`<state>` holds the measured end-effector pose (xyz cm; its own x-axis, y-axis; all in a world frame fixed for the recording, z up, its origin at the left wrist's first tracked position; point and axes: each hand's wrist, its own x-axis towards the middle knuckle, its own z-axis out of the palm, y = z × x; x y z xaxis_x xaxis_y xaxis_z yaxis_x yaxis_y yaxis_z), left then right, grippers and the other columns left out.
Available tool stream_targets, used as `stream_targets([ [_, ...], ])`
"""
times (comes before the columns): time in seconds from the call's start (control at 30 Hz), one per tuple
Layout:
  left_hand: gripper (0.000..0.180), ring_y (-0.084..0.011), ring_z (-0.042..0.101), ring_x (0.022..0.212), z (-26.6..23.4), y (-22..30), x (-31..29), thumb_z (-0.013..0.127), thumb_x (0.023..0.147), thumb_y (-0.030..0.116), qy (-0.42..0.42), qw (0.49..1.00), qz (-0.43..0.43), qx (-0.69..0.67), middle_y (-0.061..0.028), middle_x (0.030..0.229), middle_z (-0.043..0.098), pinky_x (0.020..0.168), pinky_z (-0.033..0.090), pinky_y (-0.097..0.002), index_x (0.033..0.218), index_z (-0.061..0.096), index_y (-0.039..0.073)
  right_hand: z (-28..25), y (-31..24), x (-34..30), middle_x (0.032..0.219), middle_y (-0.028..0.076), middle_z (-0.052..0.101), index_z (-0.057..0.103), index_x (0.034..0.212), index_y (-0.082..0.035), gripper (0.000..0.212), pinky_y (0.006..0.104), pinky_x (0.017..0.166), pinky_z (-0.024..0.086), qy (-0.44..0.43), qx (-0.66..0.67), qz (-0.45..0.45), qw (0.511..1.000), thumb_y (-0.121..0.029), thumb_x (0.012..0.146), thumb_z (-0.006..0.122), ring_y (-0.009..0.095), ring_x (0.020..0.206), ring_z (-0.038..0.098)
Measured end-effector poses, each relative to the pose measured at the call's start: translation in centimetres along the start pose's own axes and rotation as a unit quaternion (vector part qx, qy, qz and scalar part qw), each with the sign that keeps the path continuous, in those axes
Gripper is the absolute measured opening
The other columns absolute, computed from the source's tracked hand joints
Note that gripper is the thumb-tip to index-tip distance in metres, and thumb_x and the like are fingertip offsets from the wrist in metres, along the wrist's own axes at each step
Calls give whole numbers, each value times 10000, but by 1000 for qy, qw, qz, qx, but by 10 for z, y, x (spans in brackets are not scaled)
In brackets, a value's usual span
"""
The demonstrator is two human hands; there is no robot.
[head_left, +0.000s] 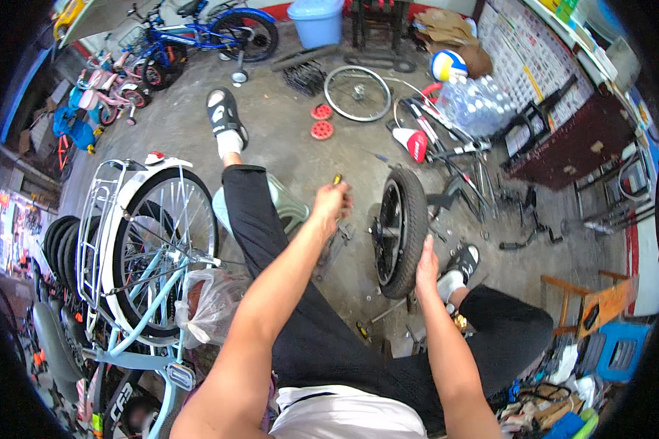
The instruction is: The person removes the inner tube from a bicycle tire by hand, inspects the interior of the tire casing, and then handles a bicycle wheel hub and spokes assembly.
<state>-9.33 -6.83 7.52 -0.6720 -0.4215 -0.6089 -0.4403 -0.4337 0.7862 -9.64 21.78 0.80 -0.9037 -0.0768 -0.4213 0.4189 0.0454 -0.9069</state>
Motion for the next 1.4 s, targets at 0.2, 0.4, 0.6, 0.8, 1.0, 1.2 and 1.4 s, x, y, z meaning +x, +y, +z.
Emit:
stream_targets([
  [0.2,451,-149,584,942,77,-78,-79,561,988,444,-123,992,21,36,-38,1064,651,799,473,-322,1223,601,61,11,-27,-21,972,88,662,662,1053,69,742,320,842,462,-40,-8,28,999,-633,978,434,158,890,568],
  [0.4,416,-236,643,989,102,-107,-67,476,1034,364,-55,981,166,83,-154,1072,687,852,477,-361,1213,584,5,5,-30,-21,1039,108,663,653,1109,69,754,309,866,458,-61,13,32,998,-638,983,421,170,939,577],
  [0.6,318,-495,596,976,105,-112,-57,445,1034,296,33,904,316,286,-291,1016,637,786,472,-526,1165,535,20,5,-36,-24,1031,81,653,641,1119,50,653,292,859,452,-90,64,-12,994,-576,971,528,144,943,564],
  [0.8,261,-502,596,847,91,-112,-46,470,1015,282,48,868,351,347,-290,865,628,709,451,-569,1023,499,24,4,-53,-37,1014,71,675,656,1093,20,552,302,776,490,-136,97,73,983,-501,912,670,152,861,618],
  [1.0,266,-494,598,822,78,-120,-54,471,1013,293,62,861,350,364,-277,840,628,696,449,-571,997,495,29,2,-48,-26,1059,77,695,664,1132,-9,702,381,859,476,-177,180,221,942,-661,944,480,205,939,641],
  [1.2,240,-504,587,818,73,-130,-60,477,1010,251,41,874,367,315,-289,839,618,680,438,-565,993,497,13,-5,-16,-5,895,33,687,711,952,-4,557,300,761,434,-200,13,108,974,-522,996,512,136,809,571],
  [1.4,256,-510,585,831,59,-120,-62,462,1022,251,29,881,356,311,-299,827,604,676,440,-552,988,489,-2,14,9,10,669,-8,623,696,761,18,483,260,530,401,-167,-2,-16,986,-370,1014,560,69,563,479],
])
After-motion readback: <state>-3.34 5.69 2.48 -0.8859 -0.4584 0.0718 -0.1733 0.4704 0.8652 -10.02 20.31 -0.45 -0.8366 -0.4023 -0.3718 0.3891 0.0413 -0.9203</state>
